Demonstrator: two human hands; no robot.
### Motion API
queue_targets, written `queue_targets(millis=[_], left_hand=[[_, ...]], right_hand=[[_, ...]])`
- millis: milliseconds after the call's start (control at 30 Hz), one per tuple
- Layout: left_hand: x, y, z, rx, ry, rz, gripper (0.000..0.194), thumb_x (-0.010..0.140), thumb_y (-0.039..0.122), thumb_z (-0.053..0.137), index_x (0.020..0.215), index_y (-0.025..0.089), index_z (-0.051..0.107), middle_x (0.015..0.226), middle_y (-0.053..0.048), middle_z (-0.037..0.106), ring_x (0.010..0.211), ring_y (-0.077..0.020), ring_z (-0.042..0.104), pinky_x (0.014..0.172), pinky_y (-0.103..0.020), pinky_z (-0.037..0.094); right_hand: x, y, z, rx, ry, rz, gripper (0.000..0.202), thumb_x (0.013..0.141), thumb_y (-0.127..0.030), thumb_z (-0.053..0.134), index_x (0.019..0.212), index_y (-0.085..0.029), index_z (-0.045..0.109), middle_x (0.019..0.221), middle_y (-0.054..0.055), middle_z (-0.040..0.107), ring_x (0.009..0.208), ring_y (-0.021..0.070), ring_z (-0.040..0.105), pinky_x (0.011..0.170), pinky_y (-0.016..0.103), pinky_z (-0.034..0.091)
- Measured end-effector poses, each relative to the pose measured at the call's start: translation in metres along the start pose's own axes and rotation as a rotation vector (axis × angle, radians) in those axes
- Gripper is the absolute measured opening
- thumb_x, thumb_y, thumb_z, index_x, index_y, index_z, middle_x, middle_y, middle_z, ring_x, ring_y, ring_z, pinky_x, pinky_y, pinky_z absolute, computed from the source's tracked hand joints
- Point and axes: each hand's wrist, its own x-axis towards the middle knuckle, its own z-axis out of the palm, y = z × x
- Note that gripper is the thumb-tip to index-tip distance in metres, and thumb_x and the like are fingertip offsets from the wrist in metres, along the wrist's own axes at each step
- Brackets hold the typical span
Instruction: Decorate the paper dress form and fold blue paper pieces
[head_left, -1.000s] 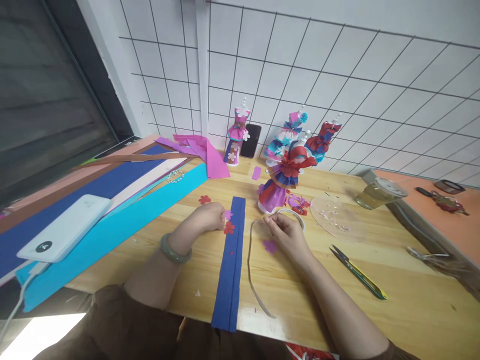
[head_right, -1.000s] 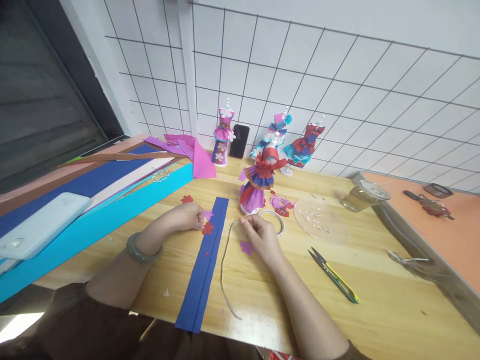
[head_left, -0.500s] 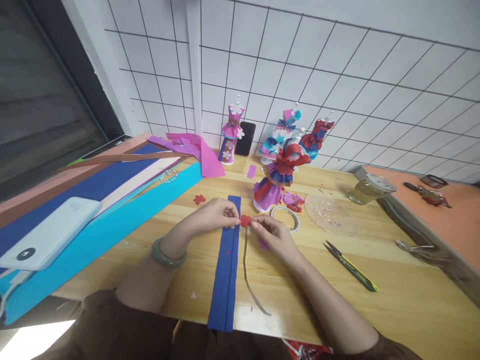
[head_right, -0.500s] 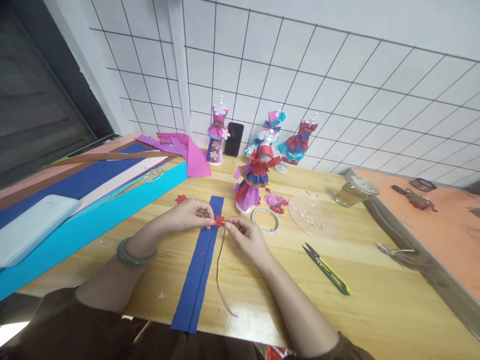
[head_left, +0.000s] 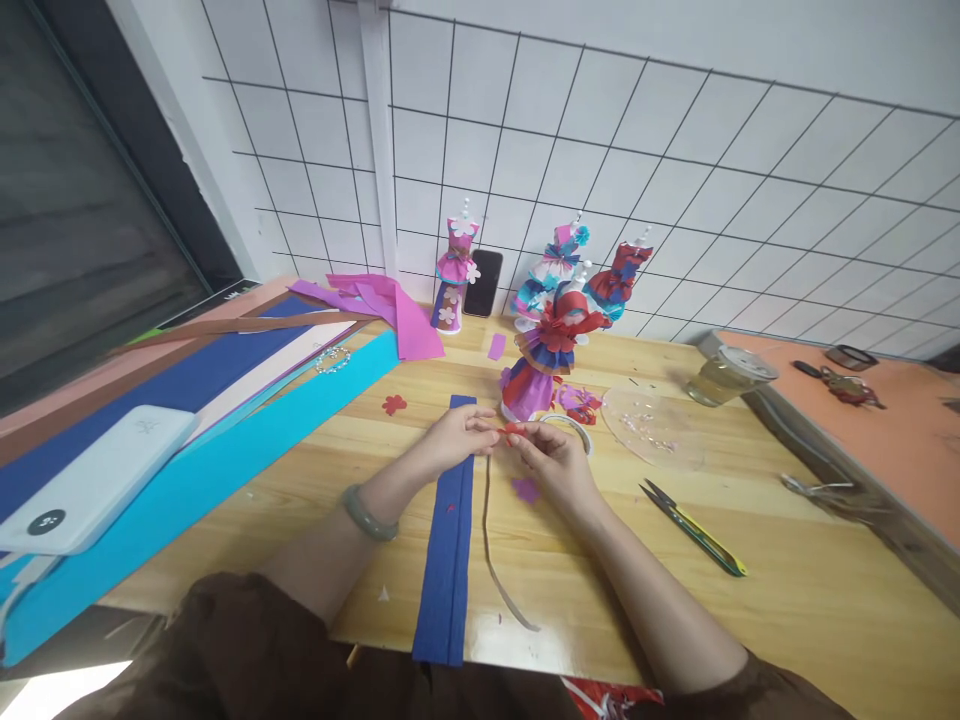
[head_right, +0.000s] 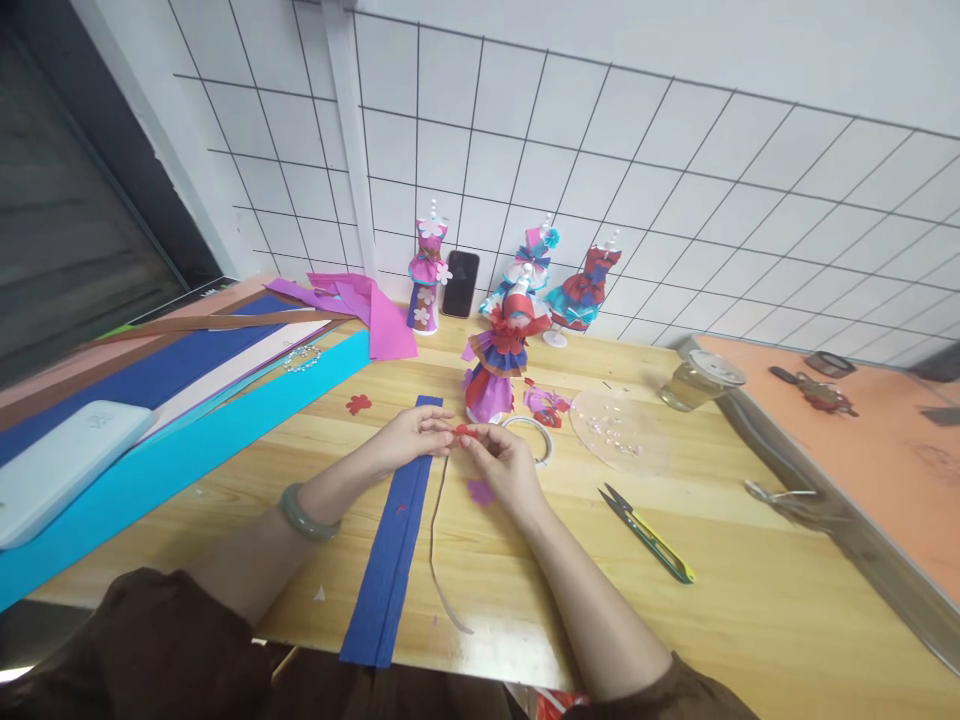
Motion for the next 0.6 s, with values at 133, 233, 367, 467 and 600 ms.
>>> queue_targets(millis=[133, 233, 367, 467, 600], left_hand=[[0.013, -0.005, 0.008, -0.351, 0.014, -0.065, 0.041, 0.067, 0.009, 0.06, 0.104, 0.014, 0.044, 0.084, -0.008, 0.062, 0.082, -0.0159, 0.061, 0.081, -0.033, 0.045], [0.023, -0.004, 0.012, -0.531, 0.014, -0.05, 0.035, 0.066, 0.002, 0.057, 0.096, 0.013, 0.042, 0.077, -0.008, 0.062, 0.081, -0.0176, 0.062, 0.082, -0.035, 0.046], [0.033, -0.002, 0.02, -0.604, 0.009, -0.042, 0.026, 0.064, -0.005, 0.052, 0.079, 0.014, 0.042, 0.068, -0.006, 0.06, 0.072, -0.0167, 0.063, 0.078, -0.034, 0.048], [0.036, -0.003, 0.026, -0.621, -0.024, -0.033, 0.022, 0.062, -0.005, 0.052, 0.073, 0.013, 0.043, 0.063, -0.004, 0.059, 0.068, -0.0165, 0.062, 0.076, -0.036, 0.049], [0.037, -0.008, 0.029, -0.659, -0.045, -0.012, 0.023, 0.061, -0.004, 0.053, 0.073, 0.014, 0.043, 0.062, -0.002, 0.058, 0.069, -0.0167, 0.062, 0.077, -0.038, 0.047]], right_hand=[[0.004, 0.004, -0.006, -0.021, 0.024, -0.026, 0.021, 0.07, -0.035, 0.059, 0.081, -0.017, 0.062, 0.063, 0.002, 0.058, 0.05, 0.01, 0.046, 0.044, 0.022, 0.034], [0.007, 0.006, -0.009, 0.014, 0.058, -0.015, 0.018, 0.068, -0.034, 0.062, 0.077, -0.018, 0.061, 0.061, 0.0, 0.058, 0.048, 0.0097, 0.047, 0.044, 0.022, 0.035], [0.011, 0.009, -0.012, 0.047, 0.086, 0.008, 0.019, 0.066, -0.035, 0.063, 0.075, -0.019, 0.06, 0.066, 0.001, 0.061, 0.052, 0.0111, 0.052, 0.046, 0.023, 0.038], [0.013, 0.011, -0.015, 0.043, 0.1, 0.025, 0.021, 0.066, -0.037, 0.063, 0.077, -0.019, 0.06, 0.068, 0.002, 0.063, 0.055, 0.0124, 0.054, 0.048, 0.023, 0.04], [0.014, 0.013, -0.017, 0.028, 0.113, 0.027, 0.022, 0.067, -0.037, 0.063, 0.078, -0.018, 0.06, 0.068, 0.003, 0.063, 0.055, 0.0124, 0.054, 0.046, 0.023, 0.039]])
